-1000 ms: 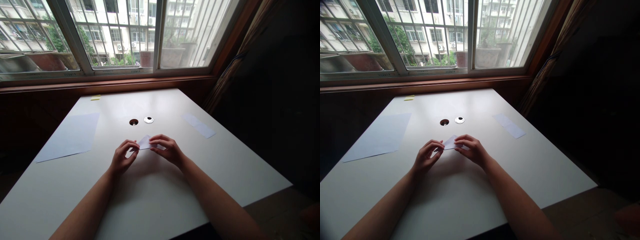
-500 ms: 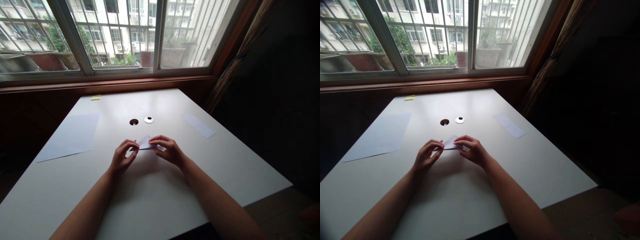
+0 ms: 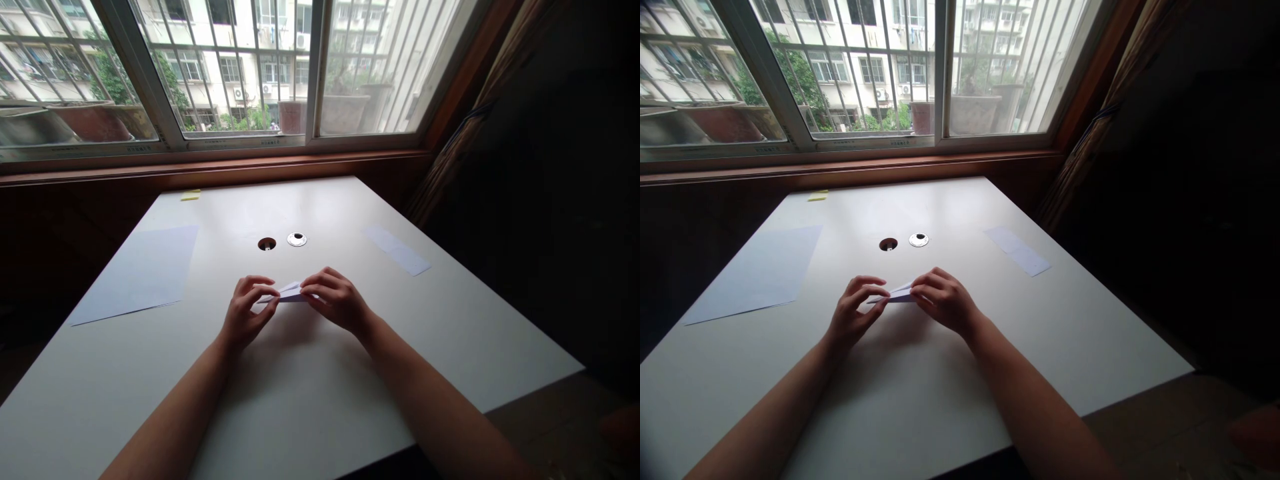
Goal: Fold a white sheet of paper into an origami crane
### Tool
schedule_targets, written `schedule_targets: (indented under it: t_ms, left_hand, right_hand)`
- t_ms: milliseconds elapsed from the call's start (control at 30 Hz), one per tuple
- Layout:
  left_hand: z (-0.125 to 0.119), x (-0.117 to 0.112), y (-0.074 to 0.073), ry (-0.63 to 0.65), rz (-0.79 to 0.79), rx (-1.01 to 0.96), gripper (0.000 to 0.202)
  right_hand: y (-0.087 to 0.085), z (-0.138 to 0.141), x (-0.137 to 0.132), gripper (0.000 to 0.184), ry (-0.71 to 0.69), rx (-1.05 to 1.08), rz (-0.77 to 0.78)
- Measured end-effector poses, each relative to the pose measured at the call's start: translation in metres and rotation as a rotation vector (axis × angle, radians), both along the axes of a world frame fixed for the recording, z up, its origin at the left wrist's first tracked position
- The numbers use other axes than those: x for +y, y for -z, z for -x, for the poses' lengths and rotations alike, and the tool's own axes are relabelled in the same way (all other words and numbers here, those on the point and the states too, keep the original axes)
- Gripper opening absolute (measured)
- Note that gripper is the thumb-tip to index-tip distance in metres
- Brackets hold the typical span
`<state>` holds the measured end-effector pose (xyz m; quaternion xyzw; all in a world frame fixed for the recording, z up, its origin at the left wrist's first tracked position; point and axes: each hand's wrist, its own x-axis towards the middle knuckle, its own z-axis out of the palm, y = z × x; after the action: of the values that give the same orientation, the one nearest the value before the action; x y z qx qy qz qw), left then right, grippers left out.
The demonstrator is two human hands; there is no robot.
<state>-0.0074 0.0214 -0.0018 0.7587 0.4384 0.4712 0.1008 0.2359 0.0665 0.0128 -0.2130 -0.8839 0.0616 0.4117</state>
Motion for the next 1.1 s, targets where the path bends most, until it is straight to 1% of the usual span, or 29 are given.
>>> schedule_targets:
  t_ms: [67, 133, 200, 400, 633, 800, 1100]
  left_hand:
    - [-0.001, 0.001, 0.002, -0.028, -0.083, 0.093, 0.008]
    - [-0.002, 0.002, 0.004, -0.018, -0.142, 0.174, 0.011]
    - [-0.004, 0.001, 0.004, -0.007, -0.178, 0.244, 0.016]
    - [-0.008, -0.004, 0.000, -0.046, -0.252, 0.378, 0.021]
    - [-0.009, -0.004, -0.003, -0.046, -0.279, 0.387, 0.019]
    - [-0.006, -0.003, -0.004, -0.078, -0.274, 0.393, 0.015]
    - [0.001, -0.001, -0.002, -0.104, -0.246, 0.380, 0.010]
  right_hand:
    - [0.000, 0.002, -0.002, 0.016, 0.002, -0.043, -0.034]
    - [0.000, 0.004, -0.004, 0.015, 0.008, -0.090, -0.064]
    - [-0.001, 0.007, -0.006, 0.014, 0.015, -0.133, -0.087]
    - [-0.002, 0.013, -0.011, 0.012, 0.028, -0.172, -0.110]
    - [-0.003, 0.013, -0.013, 0.012, 0.064, -0.185, -0.122]
    - [-0.004, 0.007, -0.011, 0.013, 0.103, -0.191, -0.109]
    - [-0.005, -0.002, -0.004, 0.015, 0.134, -0.158, -0.098]
